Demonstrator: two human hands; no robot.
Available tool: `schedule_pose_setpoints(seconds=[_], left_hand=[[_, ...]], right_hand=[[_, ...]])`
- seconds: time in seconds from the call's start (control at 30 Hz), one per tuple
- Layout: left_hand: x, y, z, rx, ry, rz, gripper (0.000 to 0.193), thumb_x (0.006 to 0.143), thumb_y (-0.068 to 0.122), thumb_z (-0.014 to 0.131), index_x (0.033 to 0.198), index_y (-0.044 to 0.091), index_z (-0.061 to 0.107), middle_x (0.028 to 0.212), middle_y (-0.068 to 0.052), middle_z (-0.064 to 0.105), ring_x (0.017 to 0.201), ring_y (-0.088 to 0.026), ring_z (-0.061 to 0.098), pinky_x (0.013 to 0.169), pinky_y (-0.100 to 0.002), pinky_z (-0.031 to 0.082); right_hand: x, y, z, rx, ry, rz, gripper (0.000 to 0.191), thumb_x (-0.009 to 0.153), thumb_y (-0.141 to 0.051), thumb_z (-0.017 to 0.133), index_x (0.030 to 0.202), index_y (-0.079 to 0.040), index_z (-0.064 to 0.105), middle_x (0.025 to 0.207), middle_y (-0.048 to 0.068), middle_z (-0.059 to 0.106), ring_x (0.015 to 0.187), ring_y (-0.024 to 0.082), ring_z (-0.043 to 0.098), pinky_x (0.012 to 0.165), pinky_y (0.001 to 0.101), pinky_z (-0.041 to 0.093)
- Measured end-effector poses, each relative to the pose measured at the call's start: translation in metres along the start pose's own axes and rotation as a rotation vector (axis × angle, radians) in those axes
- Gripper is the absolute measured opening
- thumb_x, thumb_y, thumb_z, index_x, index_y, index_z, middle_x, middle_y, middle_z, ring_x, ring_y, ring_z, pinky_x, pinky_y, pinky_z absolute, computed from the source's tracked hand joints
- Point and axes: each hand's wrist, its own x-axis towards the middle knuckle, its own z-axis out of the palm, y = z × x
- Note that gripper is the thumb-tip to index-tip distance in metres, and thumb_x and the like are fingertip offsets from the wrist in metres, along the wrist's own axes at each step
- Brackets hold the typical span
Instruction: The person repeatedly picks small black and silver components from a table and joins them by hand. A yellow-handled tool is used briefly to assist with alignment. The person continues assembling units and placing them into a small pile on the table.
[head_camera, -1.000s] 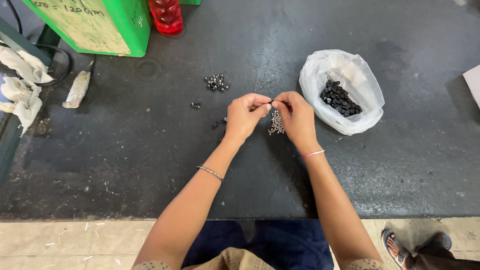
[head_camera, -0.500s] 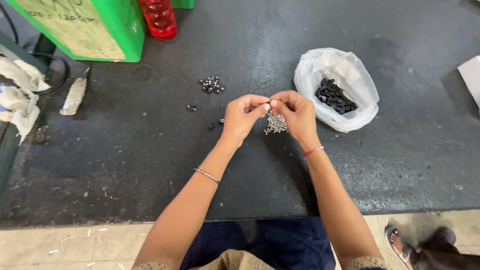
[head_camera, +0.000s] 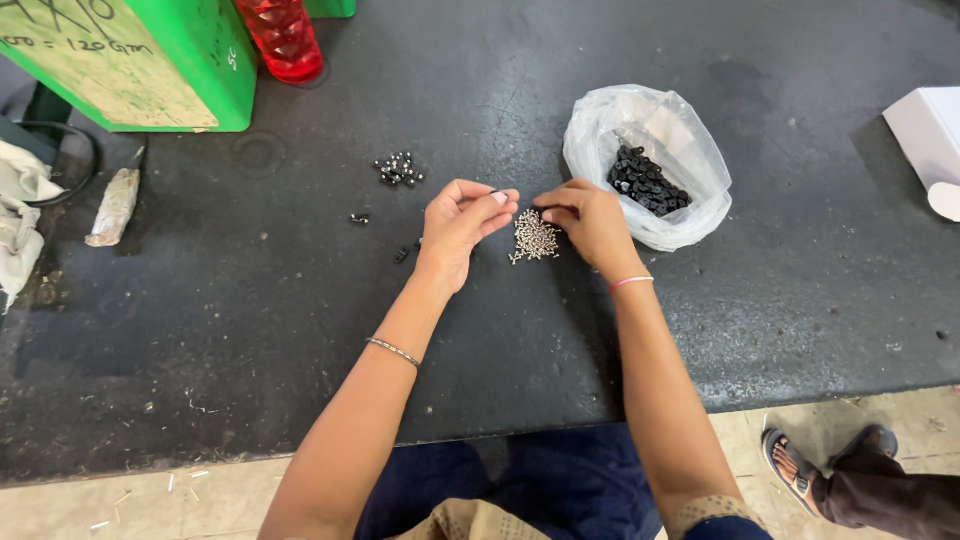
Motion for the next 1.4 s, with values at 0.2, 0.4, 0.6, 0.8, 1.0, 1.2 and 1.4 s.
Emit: schedule_pose_setpoints(seconds=[0.2, 0.4, 0.6, 0.8, 1.0, 1.2, 1.4], left_hand=[[-0.006, 0.001, -0.005, 0.057, -0.019, 0.014, 0.025, 0.094, 0.006, 0.071, 0.117, -0.002, 0.066, 0.110, -0.016, 0.075, 0.098, -0.018, 0.073, 0.090, -0.030, 0.061], [-0.006, -0.006, -0.009, 0.132, -0.017, 0.031, 0.030, 0.093, 0.005, 0.072, 0.121, -0.004, 0.069, 0.109, -0.013, 0.076, 0.099, -0.016, 0.073, 0.089, -0.028, 0.061], [-0.008, -0.009, -0.010, 0.259, 0.057, 0.093, 0.026, 0.089, 0.004, 0.075, 0.113, -0.006, 0.072, 0.098, -0.012, 0.077, 0.086, -0.015, 0.074, 0.079, -0.027, 0.062], [-0.009, -0.007, -0.009, 0.336, 0.084, 0.101, 0.019, 0.088, 0.004, 0.076, 0.105, -0.005, 0.073, 0.091, -0.010, 0.077, 0.081, -0.013, 0.074, 0.075, -0.027, 0.062], [-0.011, -0.008, -0.009, 0.405, 0.054, 0.122, 0.019, 0.087, 0.003, 0.076, 0.105, -0.003, 0.074, 0.091, -0.009, 0.078, 0.082, -0.012, 0.074, 0.076, -0.026, 0.062], [-0.010, -0.010, -0.012, 0.447, 0.035, 0.128, 0.018, 0.086, 0.002, 0.077, 0.104, -0.003, 0.074, 0.091, -0.009, 0.078, 0.081, -0.011, 0.074, 0.074, -0.025, 0.062], [-0.014, -0.009, -0.014, 0.493, 0.029, 0.152, 0.014, 0.086, 0.001, 0.077, 0.099, -0.002, 0.072, 0.089, -0.009, 0.078, 0.079, -0.010, 0.073, 0.072, -0.024, 0.061]], right_hand=[[-0.003, -0.009, 0.007, -0.050, -0.008, 0.017, 0.019, 0.083, -0.008, 0.080, 0.101, -0.012, 0.080, 0.094, 0.007, 0.071, 0.077, 0.025, 0.068, 0.072, 0.0365, 0.052], [-0.005, -0.010, 0.013, -0.105, 0.013, 0.022, 0.012, 0.082, -0.007, 0.081, 0.094, -0.008, 0.078, 0.088, 0.011, 0.068, 0.075, 0.026, 0.067, 0.070, 0.0359, 0.051], [-0.006, -0.017, 0.022, 0.258, 0.119, 0.190, 0.011, 0.092, -0.009, 0.077, 0.101, -0.004, 0.074, 0.086, 0.005, 0.074, 0.077, 0.010, 0.065, 0.069, 0.0258, 0.051], [-0.004, -0.024, 0.037, 0.700, 0.051, 0.169, 0.011, 0.091, -0.003, 0.076, 0.101, -0.002, 0.070, 0.094, 0.002, 0.075, 0.085, 0.006, 0.069, 0.076, 0.0207, 0.054], [-0.005, -0.021, 0.038, 0.744, 0.044, 0.217, 0.009, 0.089, 0.000, 0.077, 0.097, -0.002, 0.073, 0.089, 0.003, 0.075, 0.081, 0.007, 0.068, 0.073, 0.0220, 0.054], [-0.007, -0.018, 0.042, 0.728, 0.057, 0.228, 0.009, 0.089, 0.001, 0.078, 0.095, -0.003, 0.073, 0.087, 0.002, 0.074, 0.080, 0.006, 0.066, 0.071, 0.0217, 0.053], [-0.009, -0.023, 0.044, 0.737, 0.058, 0.225, 0.011, 0.088, 0.002, 0.079, 0.096, -0.002, 0.074, 0.088, 0.003, 0.073, 0.080, 0.007, 0.064, 0.072, 0.0225, 0.052]])
